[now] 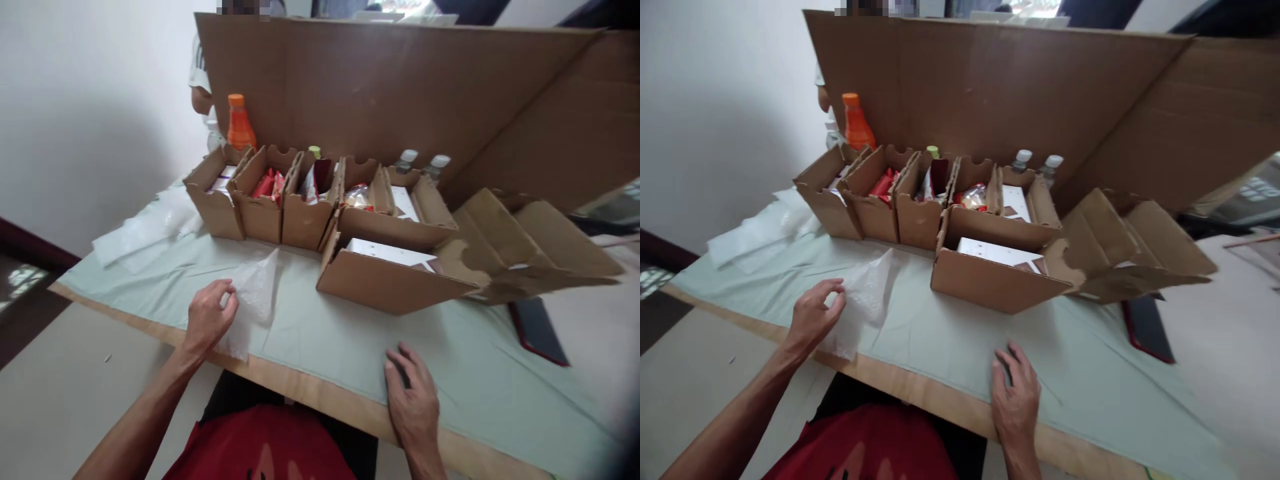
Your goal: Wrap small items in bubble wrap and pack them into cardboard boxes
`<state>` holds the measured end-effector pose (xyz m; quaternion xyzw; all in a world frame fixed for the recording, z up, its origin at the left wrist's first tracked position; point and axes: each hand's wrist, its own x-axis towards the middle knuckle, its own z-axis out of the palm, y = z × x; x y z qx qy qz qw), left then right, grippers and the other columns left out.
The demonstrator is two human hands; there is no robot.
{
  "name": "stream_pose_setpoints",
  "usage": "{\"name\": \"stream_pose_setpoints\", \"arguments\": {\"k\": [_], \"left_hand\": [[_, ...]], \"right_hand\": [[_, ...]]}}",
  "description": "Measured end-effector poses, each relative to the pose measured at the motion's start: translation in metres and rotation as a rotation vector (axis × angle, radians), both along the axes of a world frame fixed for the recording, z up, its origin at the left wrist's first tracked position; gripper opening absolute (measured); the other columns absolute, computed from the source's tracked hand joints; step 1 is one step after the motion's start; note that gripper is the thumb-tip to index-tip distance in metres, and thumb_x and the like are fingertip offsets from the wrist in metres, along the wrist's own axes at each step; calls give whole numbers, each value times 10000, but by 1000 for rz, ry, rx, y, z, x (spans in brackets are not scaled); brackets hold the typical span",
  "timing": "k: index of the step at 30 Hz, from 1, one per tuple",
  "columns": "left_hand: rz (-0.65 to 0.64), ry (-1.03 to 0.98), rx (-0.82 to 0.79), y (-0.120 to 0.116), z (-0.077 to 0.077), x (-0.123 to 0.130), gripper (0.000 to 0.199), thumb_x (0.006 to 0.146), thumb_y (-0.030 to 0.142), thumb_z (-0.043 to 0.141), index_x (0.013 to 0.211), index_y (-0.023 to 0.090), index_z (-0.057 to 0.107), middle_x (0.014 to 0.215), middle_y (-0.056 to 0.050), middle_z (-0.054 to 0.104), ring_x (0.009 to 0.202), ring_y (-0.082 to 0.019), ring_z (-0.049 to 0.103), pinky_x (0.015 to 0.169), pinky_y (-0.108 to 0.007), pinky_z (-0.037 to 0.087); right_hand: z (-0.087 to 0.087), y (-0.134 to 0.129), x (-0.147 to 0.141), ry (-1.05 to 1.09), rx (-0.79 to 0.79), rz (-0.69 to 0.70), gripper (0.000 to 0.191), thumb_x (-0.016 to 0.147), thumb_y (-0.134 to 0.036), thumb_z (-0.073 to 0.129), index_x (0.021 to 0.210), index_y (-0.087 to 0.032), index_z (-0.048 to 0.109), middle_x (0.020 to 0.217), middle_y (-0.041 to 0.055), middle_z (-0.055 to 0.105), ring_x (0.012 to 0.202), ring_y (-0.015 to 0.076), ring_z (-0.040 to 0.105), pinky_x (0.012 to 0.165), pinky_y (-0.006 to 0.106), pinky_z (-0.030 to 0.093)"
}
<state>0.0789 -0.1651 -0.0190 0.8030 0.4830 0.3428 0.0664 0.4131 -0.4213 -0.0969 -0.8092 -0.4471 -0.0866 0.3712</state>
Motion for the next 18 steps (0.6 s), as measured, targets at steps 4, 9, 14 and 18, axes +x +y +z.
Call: {"name": "stream_pose_setpoints", "arguments": {"k": [4,9,14,18], "left_hand": [[78,-70,61,5,47,-20,173,932,247,528,930,208,697,914,-38,791,815,-205,737,660,-290,555],[-357,184,180,-7,73,-17,210,954,133,495,884,200,681,786,-42,731,743,-200,687,756,-345,551],[-665,314,166,-35,63,3,261,951,40,433,858,169,641,682,-24,633,647,-177,612,701,-336,527],[-641,290,94,-41,57,-13,256,982,65,430,871,174,633,694,-20,635,653,-173,606,682,-318,523]], "right_hand": [[6,1,-10,-25,34,38,411,999,-485,496,1026,-155,739,1243,186,716,1111,332,685,988,536,507],[62,40,-58,-92,86,331,318,996,-344,555,1278,-222,637,1342,148,670,1223,317,637,1000,490,502],[119,118,-102,-333,40,842,487,934,-244,639,1411,-217,550,1551,154,515,1485,358,417,1101,529,423],[116,159,-100,-345,-121,1013,98,918,-153,612,924,-219,685,1326,87,702,1390,354,528,1081,554,427]]}}
